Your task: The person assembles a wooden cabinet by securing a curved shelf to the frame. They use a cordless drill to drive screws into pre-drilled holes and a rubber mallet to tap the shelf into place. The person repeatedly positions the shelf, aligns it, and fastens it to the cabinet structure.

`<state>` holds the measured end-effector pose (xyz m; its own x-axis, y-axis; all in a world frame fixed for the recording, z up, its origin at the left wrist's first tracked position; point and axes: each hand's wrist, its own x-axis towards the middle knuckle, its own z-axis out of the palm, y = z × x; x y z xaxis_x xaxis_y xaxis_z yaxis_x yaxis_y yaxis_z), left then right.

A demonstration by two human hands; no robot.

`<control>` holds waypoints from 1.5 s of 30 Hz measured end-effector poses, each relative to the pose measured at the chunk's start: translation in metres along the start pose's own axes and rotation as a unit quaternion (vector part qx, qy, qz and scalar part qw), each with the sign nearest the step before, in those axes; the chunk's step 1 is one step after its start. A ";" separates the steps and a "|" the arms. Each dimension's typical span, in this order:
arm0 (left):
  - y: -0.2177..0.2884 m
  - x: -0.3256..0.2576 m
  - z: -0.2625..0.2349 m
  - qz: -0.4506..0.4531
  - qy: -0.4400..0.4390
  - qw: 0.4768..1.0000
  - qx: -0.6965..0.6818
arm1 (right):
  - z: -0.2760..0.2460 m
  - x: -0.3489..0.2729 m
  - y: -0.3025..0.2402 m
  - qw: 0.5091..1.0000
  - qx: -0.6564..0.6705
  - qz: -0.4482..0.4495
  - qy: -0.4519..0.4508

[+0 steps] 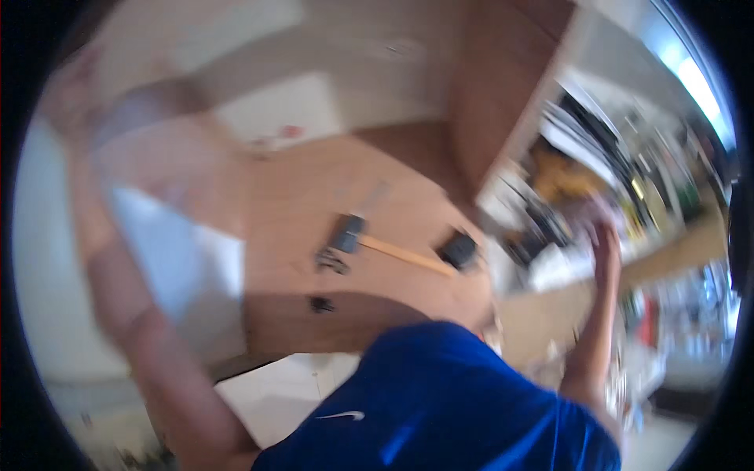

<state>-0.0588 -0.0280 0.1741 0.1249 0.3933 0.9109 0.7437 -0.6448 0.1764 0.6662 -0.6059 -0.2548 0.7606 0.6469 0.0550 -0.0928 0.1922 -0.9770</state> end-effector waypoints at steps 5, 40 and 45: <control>0.057 0.007 0.027 0.006 0.030 0.999 0.037 | -0.001 -0.075 0.089 0.972 -0.158 0.079 -0.155; 0.030 0.007 -0.006 0.138 0.074 0.987 0.046 | 0.557 -0.109 -0.331 0.913 0.011 -0.222 -0.341; 0.039 0.009 0.004 0.159 0.069 0.985 0.016 | 0.607 -0.140 -0.340 0.906 -0.022 -0.236 -0.350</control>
<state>-0.0262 -0.0470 0.1878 0.2664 0.0801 0.9605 0.7011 -0.6999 -0.1361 0.2013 -0.3132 0.1946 0.1128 0.8128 0.5715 0.1734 0.5502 -0.8168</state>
